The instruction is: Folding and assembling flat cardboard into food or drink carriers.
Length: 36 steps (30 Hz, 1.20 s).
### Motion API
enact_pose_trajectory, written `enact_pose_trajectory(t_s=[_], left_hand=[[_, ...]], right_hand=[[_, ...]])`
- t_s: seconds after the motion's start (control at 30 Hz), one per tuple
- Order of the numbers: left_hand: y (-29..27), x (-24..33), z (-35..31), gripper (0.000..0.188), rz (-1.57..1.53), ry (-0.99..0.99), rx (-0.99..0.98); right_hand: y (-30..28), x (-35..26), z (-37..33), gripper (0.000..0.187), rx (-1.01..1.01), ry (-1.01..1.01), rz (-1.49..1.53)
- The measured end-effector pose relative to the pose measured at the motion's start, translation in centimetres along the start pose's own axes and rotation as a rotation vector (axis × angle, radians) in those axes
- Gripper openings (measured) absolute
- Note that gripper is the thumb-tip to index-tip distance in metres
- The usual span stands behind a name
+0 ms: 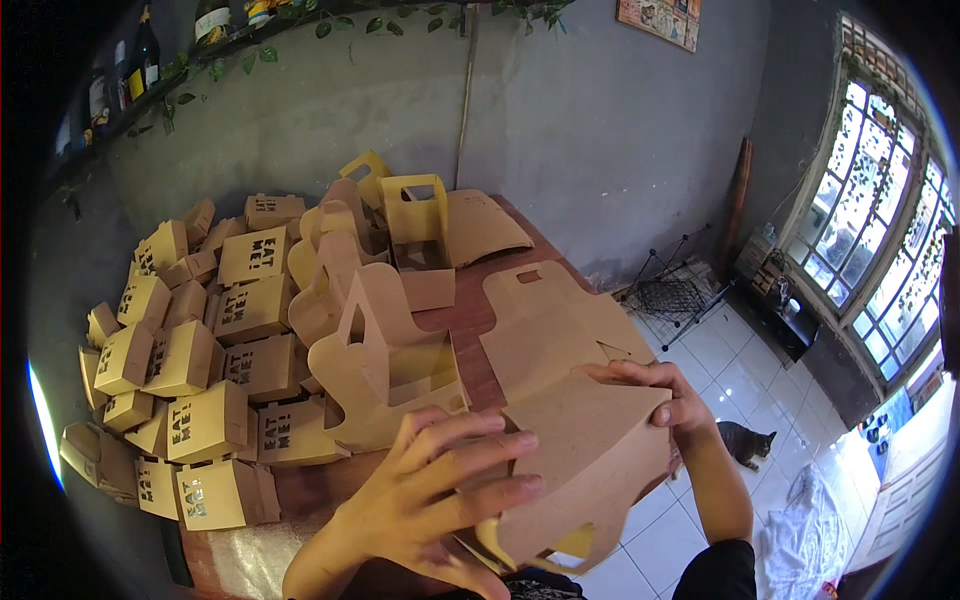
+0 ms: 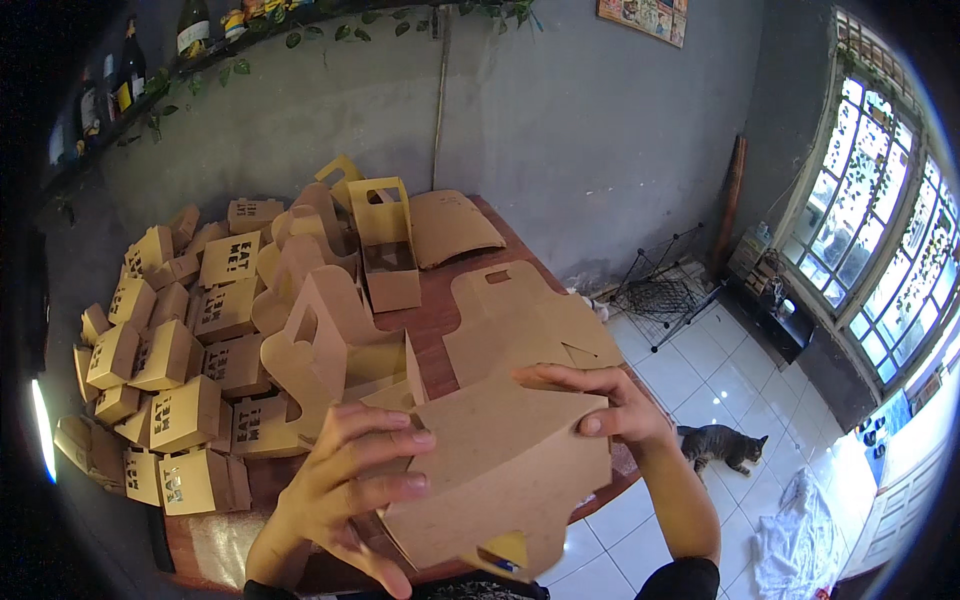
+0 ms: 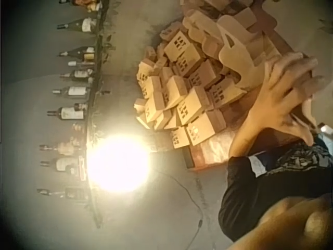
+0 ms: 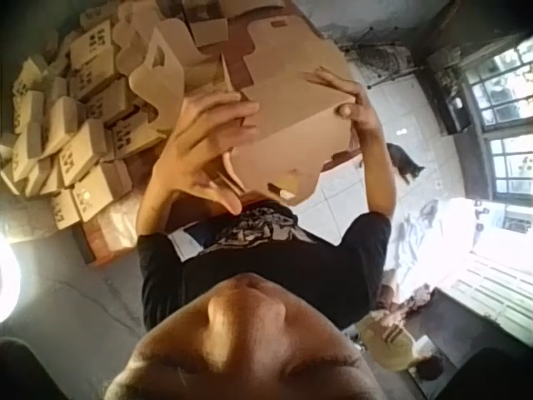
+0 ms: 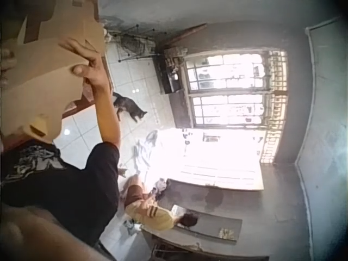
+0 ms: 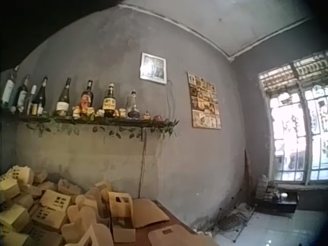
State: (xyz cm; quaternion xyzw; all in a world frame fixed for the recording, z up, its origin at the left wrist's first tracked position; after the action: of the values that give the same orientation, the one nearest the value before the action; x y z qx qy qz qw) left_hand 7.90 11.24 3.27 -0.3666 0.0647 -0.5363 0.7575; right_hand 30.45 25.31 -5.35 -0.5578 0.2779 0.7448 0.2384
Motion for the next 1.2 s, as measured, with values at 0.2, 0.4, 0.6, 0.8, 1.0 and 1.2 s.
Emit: enact_pose_trajectory(t_s=[0.2, 0.4, 0.6, 0.8, 1.0, 1.2], left_hand=[[1.7, 0.8, 0.1, 0.082, 0.054, 0.031, -0.172], [3.5, 0.1, -0.8, 0.09, -0.041, -0.149, -0.116], [8.2, -0.8, -1.9, 0.092, -0.12, -0.278, -0.294], [9.5, -4.3, -3.8, 0.077, -0.333, -0.447, -0.11], [9.5, -7.3, -4.9, 0.062, -0.466, -0.566, 0.056], [8.5, -8.2, -8.6, 0.055, -0.935, -1.066, 0.102]], right_hand=[[-1.4, 0.3, -1.2, 0.059, 0.096, 0.008, 0.035], [-2.9, 1.4, -2.0, 0.043, 0.184, 0.346, -0.064], [-4.1, 4.6, -4.9, 0.051, 0.458, 0.528, 0.054], [-7.1, 7.0, -5.6, 0.062, 0.457, 0.424, -0.033], [-6.1, 8.6, -7.1, 0.065, -0.277, 0.467, 0.967], [-3.3, 7.5, -3.9, 0.083, 0.354, 0.149, 0.22]])
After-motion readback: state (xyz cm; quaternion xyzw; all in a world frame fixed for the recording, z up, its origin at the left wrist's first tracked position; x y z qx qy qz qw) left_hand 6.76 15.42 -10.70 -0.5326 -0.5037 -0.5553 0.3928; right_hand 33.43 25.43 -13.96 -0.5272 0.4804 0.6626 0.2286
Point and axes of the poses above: each hand's wrist, its own z-axis towards the middle knuckle, its own y-axis out of the palm, x = y × z, the point moved 7 cm from there along z, towards the middle knuckle
